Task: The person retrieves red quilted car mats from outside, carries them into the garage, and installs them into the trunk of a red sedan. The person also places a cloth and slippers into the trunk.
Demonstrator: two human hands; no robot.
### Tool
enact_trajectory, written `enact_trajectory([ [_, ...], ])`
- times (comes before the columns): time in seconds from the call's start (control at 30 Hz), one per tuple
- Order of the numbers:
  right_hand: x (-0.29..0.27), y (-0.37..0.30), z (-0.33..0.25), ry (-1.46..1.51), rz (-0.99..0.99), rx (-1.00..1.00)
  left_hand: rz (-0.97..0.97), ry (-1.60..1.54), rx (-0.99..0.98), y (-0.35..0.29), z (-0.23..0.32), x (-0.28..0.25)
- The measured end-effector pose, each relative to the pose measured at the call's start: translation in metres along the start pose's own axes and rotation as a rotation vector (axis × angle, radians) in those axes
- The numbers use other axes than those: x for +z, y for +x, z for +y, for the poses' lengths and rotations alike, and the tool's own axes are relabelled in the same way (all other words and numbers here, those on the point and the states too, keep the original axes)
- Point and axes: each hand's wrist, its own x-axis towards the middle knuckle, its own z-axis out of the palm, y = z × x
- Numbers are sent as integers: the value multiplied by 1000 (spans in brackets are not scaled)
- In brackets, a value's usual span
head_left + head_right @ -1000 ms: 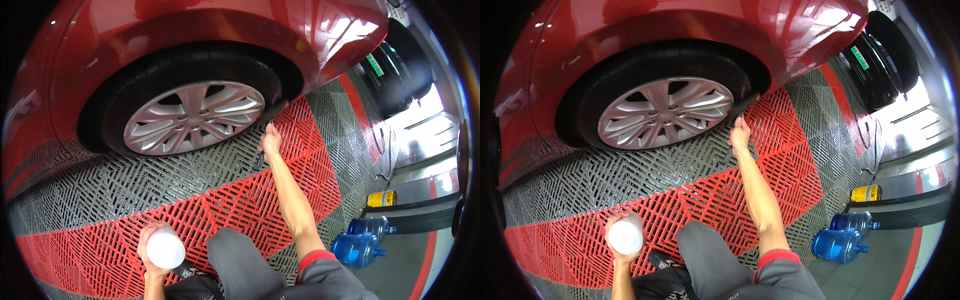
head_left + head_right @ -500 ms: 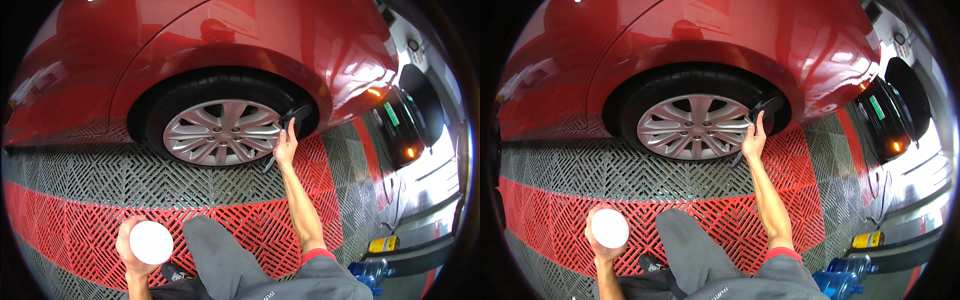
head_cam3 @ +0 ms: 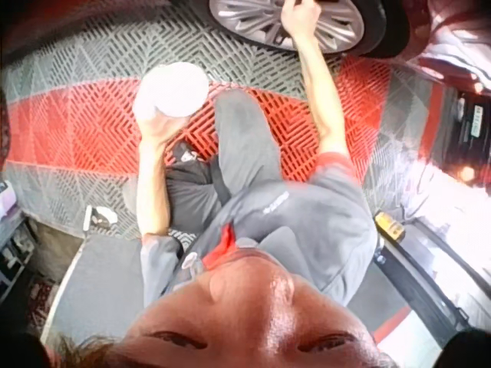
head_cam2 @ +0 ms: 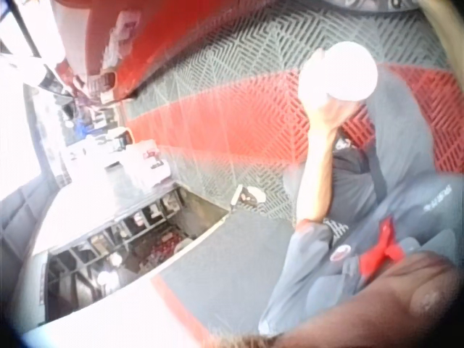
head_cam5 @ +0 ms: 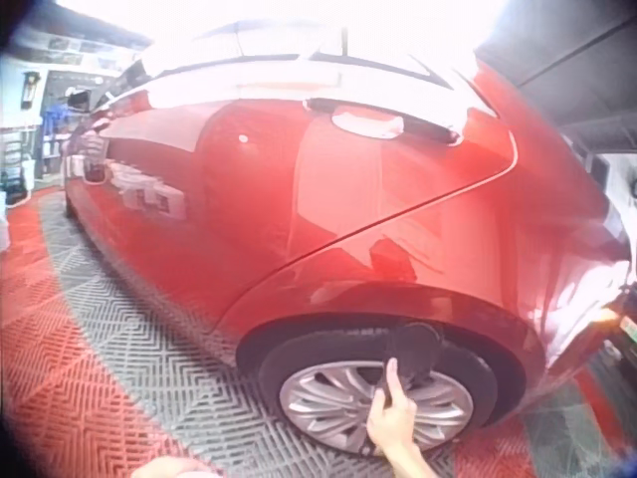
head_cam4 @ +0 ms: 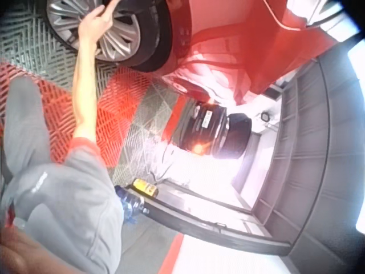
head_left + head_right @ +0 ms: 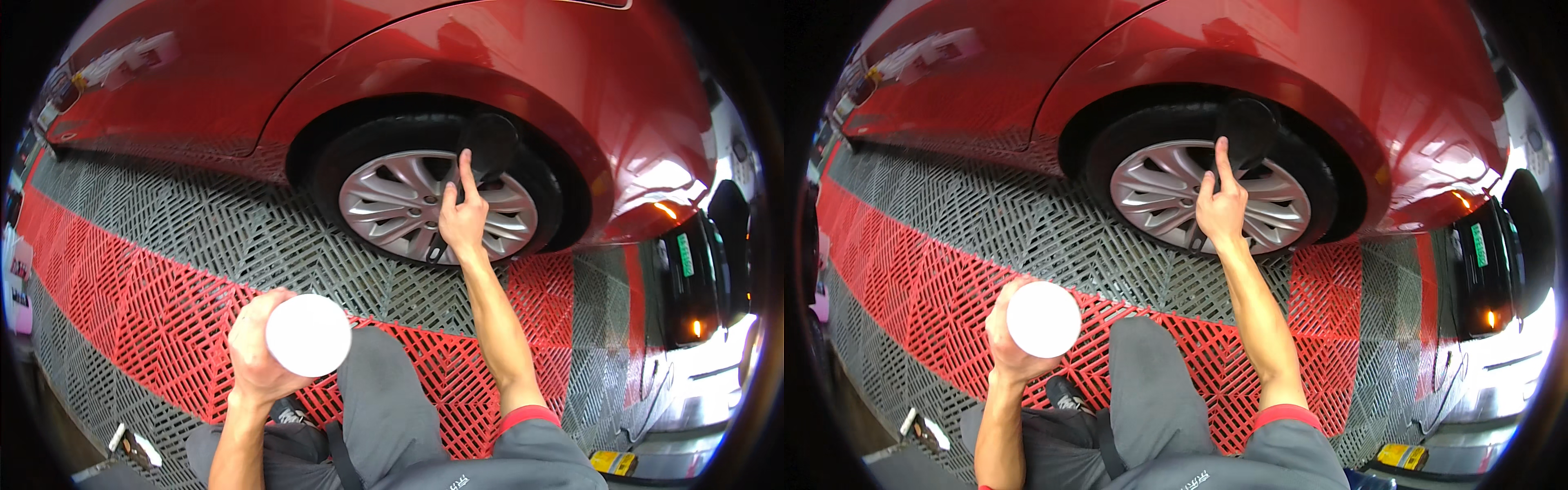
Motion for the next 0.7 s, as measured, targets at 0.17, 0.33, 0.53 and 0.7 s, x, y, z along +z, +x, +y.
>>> enact_trajectory([
  [0.17,64,-3,-14,-111,-280,-34,-18,2,1,-3,3,1],
  [0.33,128,-23,-16,-340,-569,10,-69,4,-17,-11,5,-4],
  [0.53,202,-66,22,-424,-872,89,-175,89,-92,-32,3,-15],
  [0.7,232,-128,108,-587,-973,151,-217,54,-279,-59,5,-15],
])
